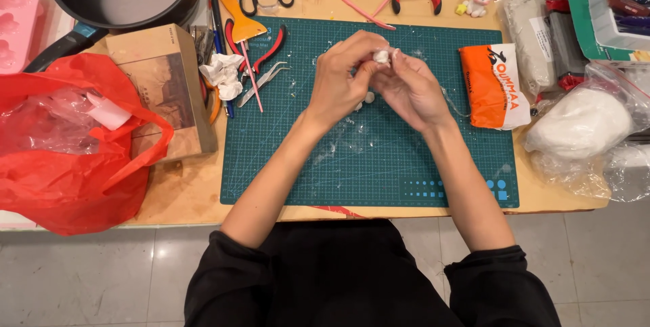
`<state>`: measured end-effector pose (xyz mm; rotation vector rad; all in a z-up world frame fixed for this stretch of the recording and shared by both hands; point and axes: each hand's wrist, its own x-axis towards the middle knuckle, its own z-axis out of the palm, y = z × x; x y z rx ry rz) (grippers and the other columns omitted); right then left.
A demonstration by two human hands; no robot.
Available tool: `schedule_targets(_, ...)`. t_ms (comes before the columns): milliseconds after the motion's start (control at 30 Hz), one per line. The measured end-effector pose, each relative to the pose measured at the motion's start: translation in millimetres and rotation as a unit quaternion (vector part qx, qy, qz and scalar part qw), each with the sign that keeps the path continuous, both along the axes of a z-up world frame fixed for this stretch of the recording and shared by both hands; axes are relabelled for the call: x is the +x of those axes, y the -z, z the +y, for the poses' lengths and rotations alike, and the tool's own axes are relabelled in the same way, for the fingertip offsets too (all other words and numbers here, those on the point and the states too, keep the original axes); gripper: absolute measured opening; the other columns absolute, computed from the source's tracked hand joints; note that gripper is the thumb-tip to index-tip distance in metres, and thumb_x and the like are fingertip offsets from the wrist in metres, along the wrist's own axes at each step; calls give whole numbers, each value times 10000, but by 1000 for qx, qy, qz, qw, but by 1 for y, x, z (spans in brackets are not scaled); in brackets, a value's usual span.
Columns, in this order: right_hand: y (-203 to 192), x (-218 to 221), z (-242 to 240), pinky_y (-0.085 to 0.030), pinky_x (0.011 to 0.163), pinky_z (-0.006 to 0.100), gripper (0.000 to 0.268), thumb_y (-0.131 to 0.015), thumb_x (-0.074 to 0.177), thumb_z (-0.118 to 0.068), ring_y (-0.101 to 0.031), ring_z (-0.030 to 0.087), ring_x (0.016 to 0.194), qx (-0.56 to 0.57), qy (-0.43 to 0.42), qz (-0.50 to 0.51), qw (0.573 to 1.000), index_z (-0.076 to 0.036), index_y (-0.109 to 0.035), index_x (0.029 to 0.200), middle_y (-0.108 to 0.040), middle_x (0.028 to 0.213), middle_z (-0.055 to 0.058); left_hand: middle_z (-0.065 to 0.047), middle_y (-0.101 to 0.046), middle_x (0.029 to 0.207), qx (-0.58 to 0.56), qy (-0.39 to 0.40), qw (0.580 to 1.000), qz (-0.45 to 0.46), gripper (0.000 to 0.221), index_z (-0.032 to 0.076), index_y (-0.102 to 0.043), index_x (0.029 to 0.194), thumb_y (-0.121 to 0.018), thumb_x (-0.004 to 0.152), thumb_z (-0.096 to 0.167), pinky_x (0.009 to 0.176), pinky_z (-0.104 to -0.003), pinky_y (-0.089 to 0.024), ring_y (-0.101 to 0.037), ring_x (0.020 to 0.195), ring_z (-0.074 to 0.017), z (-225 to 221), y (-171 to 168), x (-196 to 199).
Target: Molding small spheres from a white pliable material and arranging them on a cutting mat.
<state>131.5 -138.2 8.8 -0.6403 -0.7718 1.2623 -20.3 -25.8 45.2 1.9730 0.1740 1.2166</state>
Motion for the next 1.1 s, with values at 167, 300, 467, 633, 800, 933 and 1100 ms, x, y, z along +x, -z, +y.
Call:
schedule_targets(167, -32, -20, 3, -470, 1147, 405, 410, -554, 1084, -295, -614, 207, 1286, -12, 6, -52, 999, -10, -555, 1378, -655, 1323, 90, -50, -759, 1088, -110, 20, 994, -3, 126, 22, -733, 1070, -683, 955, 26, 804, -267, -554, -696, 905, -147, -2, 10, 7)
schedule_targets(300, -8, -3, 3, -503, 1059, 405, 392, -608, 1092, -282, -637, 206, 1242, -10, 23, -40, 999, -21, -568, 1383, -664, 1304, 74, -35, -748, 1165, -333, 251, 908, -38, 234, 43, -705, 1262, -619, 1050, 96, 908, -231, -553, -669, 1019, -58, 6, 17, 13)
schedule_targets(467, -11, -9, 5, -533, 1034, 398, 405, -613, 1084, -349, -672, 202, 1160, -3, 62, -63, 996, -17, -603, 1315, -702, 1232, 86, -60, -746, 1231, -235, 167, 957, -15, 314, 83, -687, 1380, -642, 1072, 124, 884, -233, -545, -668, 1022, -82, -3, 25, 14)
schedule_targets(633, 10, 2, 4, -525, 1088, 361, 357, -629, 1087, -332, -671, 170, 1129, 16, 82, -46, 995, -15, -628, 1251, -698, 1194, 69, -33, -737, 1287, -13, 32, 998, 60, 389, 87, -656, 1432, -646, 1044, 114, 884, -276, -493, -678, 1013, -92, -13, -3, -1)
schedule_targets(800, 42, 13, 7, -491, 1054, 326, 233, -630, 1148, -198, -644, 150, 1077, -16, 115, 57, 992, -5, -637, 1278, -692, 1177, 77, -78, -737, 1268, -150, 123, 977, 89, 312, 131, -702, 1289, -625, 991, 88, 652, -313, -574, -738, 816, -181, -8, -19, -1)
schedule_targets(933, -10, -17, 8, -532, 1053, 355, 301, -590, 1093, -287, -685, 180, 1064, -38, 119, 32, 992, -9, -649, 1192, -717, 1110, 98, -79, -774, 1164, -201, 95, 967, 124, 307, 147, -709, 1244, -624, 957, 78, 670, -351, -579, -736, 723, -246, -4, -11, -1)
schedule_targets(1100, 1, -13, 7, -497, 1034, 347, 318, -628, 1080, -244, -661, 169, 1075, -61, 101, -42, 992, -5, -644, 1289, -699, 1158, 83, -58, -777, 1138, 51, -72, 994, 60, 252, 104, -746, 1141, -659, 929, -3, 865, -381, -559, -767, 980, -289, -4, 24, 10)
